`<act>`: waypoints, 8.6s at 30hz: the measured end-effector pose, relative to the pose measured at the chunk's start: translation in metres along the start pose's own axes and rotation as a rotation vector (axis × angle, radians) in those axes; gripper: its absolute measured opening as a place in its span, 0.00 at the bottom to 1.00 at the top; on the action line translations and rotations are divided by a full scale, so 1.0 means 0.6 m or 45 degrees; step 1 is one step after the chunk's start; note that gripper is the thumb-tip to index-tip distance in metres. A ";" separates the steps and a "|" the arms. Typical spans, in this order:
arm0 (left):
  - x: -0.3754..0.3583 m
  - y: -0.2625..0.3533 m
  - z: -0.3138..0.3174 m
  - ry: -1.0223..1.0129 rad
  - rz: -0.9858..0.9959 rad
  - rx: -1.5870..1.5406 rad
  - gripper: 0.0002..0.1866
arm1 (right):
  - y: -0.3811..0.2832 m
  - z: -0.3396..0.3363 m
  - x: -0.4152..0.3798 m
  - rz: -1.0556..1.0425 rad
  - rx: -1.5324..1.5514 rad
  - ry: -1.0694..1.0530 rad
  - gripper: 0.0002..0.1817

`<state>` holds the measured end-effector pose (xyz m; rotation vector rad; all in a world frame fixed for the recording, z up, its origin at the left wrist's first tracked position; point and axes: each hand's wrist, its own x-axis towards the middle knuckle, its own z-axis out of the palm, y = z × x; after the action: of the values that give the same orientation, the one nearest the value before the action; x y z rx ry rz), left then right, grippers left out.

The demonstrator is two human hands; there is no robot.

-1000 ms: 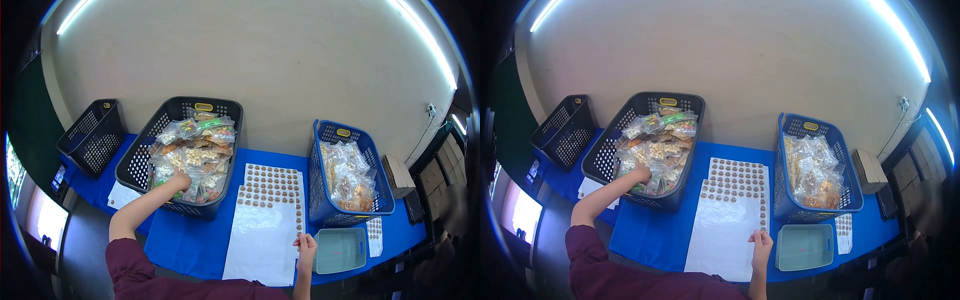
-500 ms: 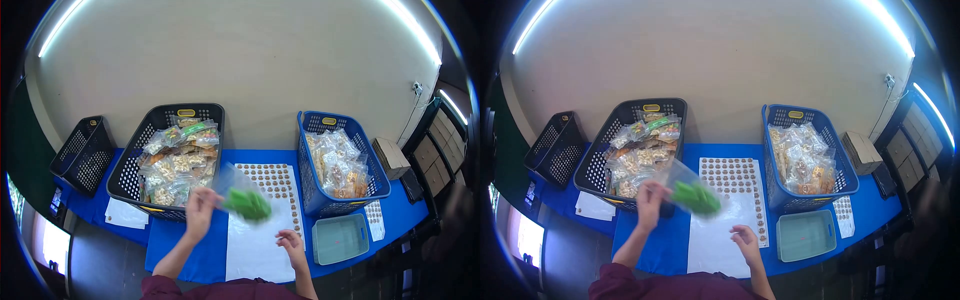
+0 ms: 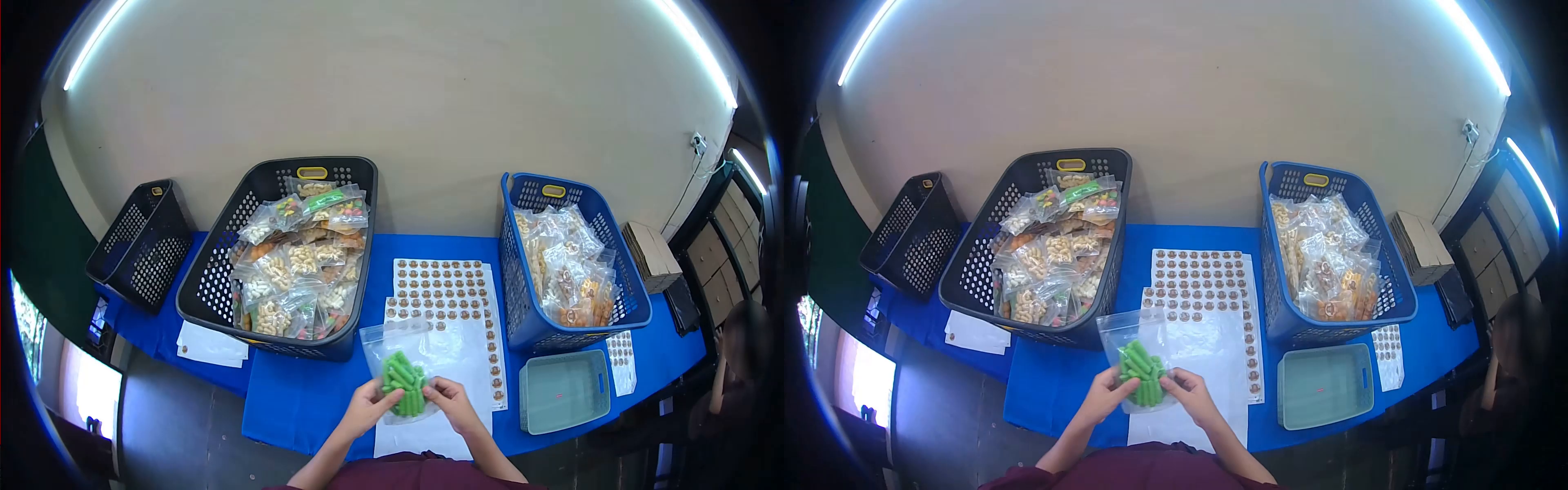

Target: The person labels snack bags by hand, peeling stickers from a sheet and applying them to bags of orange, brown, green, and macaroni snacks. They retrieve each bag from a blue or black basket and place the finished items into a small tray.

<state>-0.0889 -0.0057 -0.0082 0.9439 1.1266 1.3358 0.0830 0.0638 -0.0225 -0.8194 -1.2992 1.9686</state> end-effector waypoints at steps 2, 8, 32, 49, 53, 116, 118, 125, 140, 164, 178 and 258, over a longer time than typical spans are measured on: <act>-0.011 0.011 -0.011 0.154 0.079 0.098 0.14 | 0.021 -0.004 0.021 0.037 -0.103 -0.159 0.12; -0.039 0.064 -0.075 0.701 0.427 -0.033 0.15 | 0.167 -0.091 0.154 0.152 -0.276 0.060 0.11; 0.000 0.060 -0.119 1.089 0.518 0.029 0.17 | 0.281 -0.291 0.327 0.146 -1.416 0.504 0.24; -0.002 0.067 -0.103 1.084 0.550 0.098 0.18 | 0.313 -0.285 0.309 -0.058 -1.516 0.413 0.21; 0.000 0.063 -0.102 1.053 0.603 0.089 0.18 | 0.310 -0.286 0.292 -0.212 -1.523 0.249 0.21; 0.018 -0.020 0.073 0.233 0.210 0.178 0.13 | -0.108 0.028 -0.039 -0.601 -1.108 0.558 0.15; 0.017 -0.010 0.074 0.263 0.229 0.086 0.13 | -0.101 0.016 -0.033 -0.494 -0.990 0.592 0.17; 0.013 -0.013 0.073 0.226 0.234 0.135 0.13 | -0.062 0.021 -0.021 -0.484 -0.455 0.384 0.21; 0.018 0.003 0.048 -0.036 0.097 0.058 0.13 | -0.076 0.025 -0.030 -0.305 0.005 0.246 0.07; 0.011 -0.003 0.069 -0.021 0.223 0.209 0.17 | -0.074 0.027 -0.020 -0.198 0.042 0.192 0.11; 0.000 -0.006 0.064 0.009 0.247 0.261 0.17 | -0.057 0.039 -0.017 -0.134 0.329 0.334 0.10; 0.026 -0.066 0.189 0.271 0.106 0.127 0.15 | -0.034 -0.076 -0.099 -0.266 -0.101 0.253 0.19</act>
<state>0.0287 0.0190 -0.0215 0.9459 1.3387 1.4854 0.1579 0.0485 -0.0089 -0.8567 -1.2954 1.6395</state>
